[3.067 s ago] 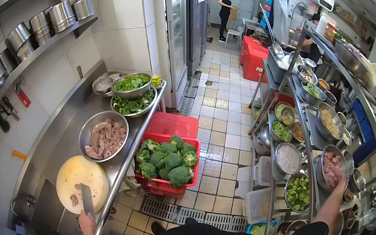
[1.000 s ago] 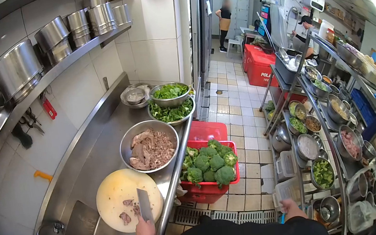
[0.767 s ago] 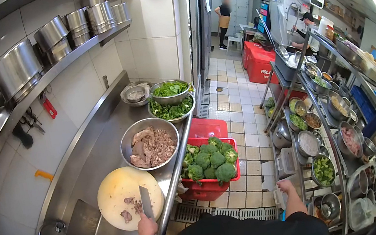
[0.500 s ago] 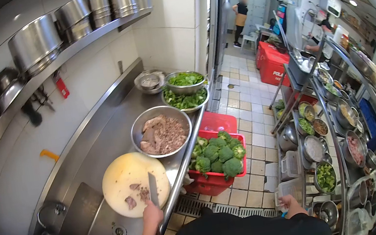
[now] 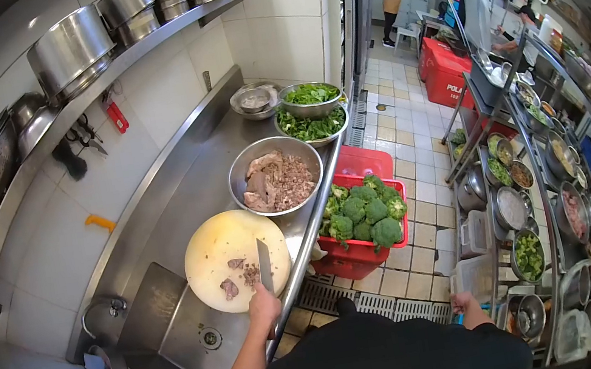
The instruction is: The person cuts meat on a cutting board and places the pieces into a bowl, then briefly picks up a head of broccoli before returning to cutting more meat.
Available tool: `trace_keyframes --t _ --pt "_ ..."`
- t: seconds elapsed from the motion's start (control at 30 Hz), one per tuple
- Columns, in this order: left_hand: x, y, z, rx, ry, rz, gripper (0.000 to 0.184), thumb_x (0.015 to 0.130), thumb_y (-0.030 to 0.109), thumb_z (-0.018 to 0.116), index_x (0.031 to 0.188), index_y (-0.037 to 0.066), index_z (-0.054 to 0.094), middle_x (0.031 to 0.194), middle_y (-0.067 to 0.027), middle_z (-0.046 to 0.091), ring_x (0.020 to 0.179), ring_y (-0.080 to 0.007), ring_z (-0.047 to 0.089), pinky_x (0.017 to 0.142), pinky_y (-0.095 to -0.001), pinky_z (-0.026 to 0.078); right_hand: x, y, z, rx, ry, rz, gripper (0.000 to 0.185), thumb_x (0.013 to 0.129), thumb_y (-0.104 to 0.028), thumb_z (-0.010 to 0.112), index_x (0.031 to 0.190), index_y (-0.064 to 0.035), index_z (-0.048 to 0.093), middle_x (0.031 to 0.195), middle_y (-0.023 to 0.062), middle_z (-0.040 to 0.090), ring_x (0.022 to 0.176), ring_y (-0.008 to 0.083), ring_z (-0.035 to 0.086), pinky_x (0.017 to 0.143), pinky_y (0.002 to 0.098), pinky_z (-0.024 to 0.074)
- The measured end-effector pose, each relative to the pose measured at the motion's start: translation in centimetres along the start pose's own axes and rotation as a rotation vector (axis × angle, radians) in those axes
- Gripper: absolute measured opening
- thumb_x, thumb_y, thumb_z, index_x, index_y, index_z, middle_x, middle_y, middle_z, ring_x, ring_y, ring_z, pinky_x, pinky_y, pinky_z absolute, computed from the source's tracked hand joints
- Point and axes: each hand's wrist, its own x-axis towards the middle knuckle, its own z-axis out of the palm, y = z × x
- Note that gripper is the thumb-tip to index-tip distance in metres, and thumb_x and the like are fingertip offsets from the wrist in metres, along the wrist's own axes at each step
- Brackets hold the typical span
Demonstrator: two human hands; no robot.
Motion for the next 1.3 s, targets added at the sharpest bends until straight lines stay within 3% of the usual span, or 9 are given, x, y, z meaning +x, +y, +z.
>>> trace_keyframes --t 0.33,0.63,0.83,1.03,1.17,1.3 --pt "0.1 -0.3 0.0 -0.036 0.015 0.007 0.047 0.091 0.011 0.055 0.130 -0.012 0.042 0.104 -0.0364 0.069 0.101 -0.0492 0.069 0.092 -0.0524 0.053 -3.3 -1.0 0.5 -0.096 0.040 0.016 0.034 0.096 -0.035 0.067 0.091 -0.0012 0.068 0.067 0.0083 0.063 0.046 0.0212 0.058 0.040 0.0400 0.0402" --pt "0.1 -0.3 0.3 -0.030 0.000 -0.025 0.046 0.092 0.011 0.056 0.129 -0.010 0.041 0.105 -0.0360 0.069 0.102 -0.0484 0.069 0.093 -0.0524 0.053 -6.1 -1.0 0.6 0.071 0.008 0.074 0.016 0.093 -0.021 0.065 0.084 -0.0077 0.064 0.061 0.0068 0.059 0.045 0.0190 0.055 0.041 0.0357 0.0355" --pt "-0.1 0.2 -0.1 -0.026 -0.001 -0.022 0.048 0.089 0.008 0.056 0.130 -0.011 0.041 0.105 -0.0370 0.068 0.103 -0.0488 0.068 0.093 -0.0523 0.053 -5.2 -0.5 1.6 0.038 0.008 0.087 0.014 0.091 -0.024 0.068 0.090 -0.0096 0.069 0.069 0.0065 0.063 0.046 0.0171 0.056 0.041 0.0357 0.0376" --pt "0.3 -0.1 0.0 -0.022 0.001 -0.022 0.050 0.088 0.008 0.057 0.131 -0.012 0.040 0.107 -0.0373 0.068 0.105 -0.0491 0.068 0.094 -0.0518 0.053 -5.0 0.2 2.2 -0.016 0.044 0.045 0.025 0.092 -0.030 0.070 0.084 -0.0057 0.067 0.065 0.0075 0.062 0.046 0.0183 0.055 0.041 0.0360 0.0389" --pt "0.0 0.2 0.0 -0.020 0.004 -0.018 0.050 0.088 0.009 0.057 0.130 -0.012 0.040 0.108 -0.0376 0.068 0.105 -0.0495 0.068 0.096 -0.0517 0.053 -0.7 2.6 2.3 0.047 -0.010 0.099 0.021 0.099 -0.026 0.064 0.091 -0.0072 0.066 0.066 0.0062 0.060 0.046 0.0184 0.055 0.041 0.0371 0.0406" --pt "-0.4 0.6 -0.4 -0.020 -0.007 -0.026 0.054 0.088 0.010 0.058 0.133 -0.012 0.038 0.109 -0.0375 0.067 0.107 -0.0492 0.067 0.097 -0.0511 0.052 -5.0 2.3 3.0 -0.004 0.015 0.091 0.019 0.098 -0.024 0.063 0.091 -0.0061 0.065 0.066 0.0054 0.059 0.046 0.0177 0.054 0.039 0.0365 0.0385"
